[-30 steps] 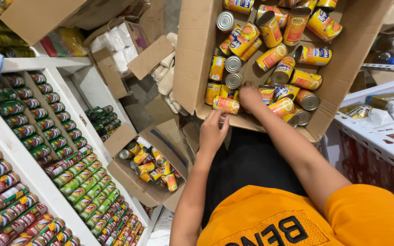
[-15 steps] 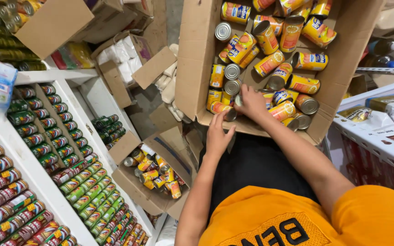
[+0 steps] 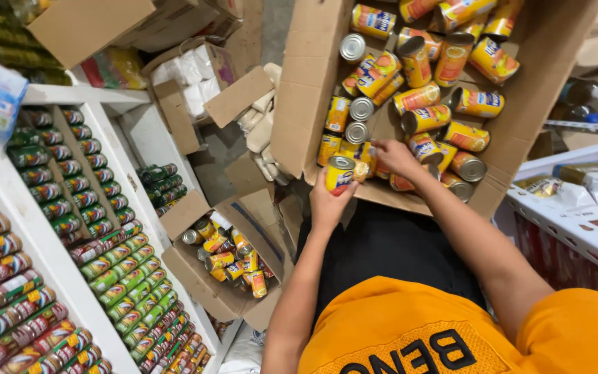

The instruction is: Remove canned goods from a cardboard box and place them onto retail shelves in an organized manner.

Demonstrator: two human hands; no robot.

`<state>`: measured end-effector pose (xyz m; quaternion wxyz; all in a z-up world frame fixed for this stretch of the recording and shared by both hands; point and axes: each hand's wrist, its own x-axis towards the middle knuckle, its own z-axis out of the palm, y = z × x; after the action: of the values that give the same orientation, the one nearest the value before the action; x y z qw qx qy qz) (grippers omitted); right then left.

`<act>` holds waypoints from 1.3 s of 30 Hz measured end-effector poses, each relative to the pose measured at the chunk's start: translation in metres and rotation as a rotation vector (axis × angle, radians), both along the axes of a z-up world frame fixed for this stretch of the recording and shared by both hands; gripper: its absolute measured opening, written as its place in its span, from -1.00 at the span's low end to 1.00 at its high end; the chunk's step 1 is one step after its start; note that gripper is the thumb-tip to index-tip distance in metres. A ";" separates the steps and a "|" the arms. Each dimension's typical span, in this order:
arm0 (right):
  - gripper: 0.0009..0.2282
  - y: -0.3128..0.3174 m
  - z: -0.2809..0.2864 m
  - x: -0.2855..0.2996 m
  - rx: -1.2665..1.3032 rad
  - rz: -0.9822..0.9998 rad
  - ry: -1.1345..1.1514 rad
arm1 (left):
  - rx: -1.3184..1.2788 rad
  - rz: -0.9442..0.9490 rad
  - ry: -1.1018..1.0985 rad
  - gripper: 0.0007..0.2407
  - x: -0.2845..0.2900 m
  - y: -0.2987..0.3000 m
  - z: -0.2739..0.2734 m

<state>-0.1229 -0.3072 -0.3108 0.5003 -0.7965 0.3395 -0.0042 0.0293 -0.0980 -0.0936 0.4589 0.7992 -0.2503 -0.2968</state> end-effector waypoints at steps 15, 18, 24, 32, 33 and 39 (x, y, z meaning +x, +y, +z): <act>-0.69 0.031 0.032 0.034 -0.357 0.039 0.202 | -0.363 0.544 0.691 -0.69 -0.011 0.076 -0.019; -0.70 0.038 0.021 0.030 -0.719 0.161 0.113 | -0.338 0.585 0.673 -0.69 -0.017 0.084 -0.019; -0.68 0.030 0.039 0.053 -0.495 -0.053 0.150 | -0.323 0.601 0.634 -0.67 -0.027 0.089 -0.026; -0.61 0.022 0.058 0.065 0.174 -0.244 0.191 | -0.356 0.602 0.620 -0.65 -0.029 0.091 -0.019; -0.61 0.018 0.040 0.060 0.171 -0.245 0.188 | -0.359 0.599 0.619 -0.65 -0.030 0.092 -0.022; -0.66 0.007 0.026 0.048 0.140 -0.037 0.137 | -0.392 0.568 0.703 -0.69 -0.031 0.082 -0.030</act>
<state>-0.0747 -0.2999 -0.2844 0.5303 -0.7516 0.3870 0.0647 -0.0015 -0.0162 -0.1240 0.7200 0.5860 0.0966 -0.3591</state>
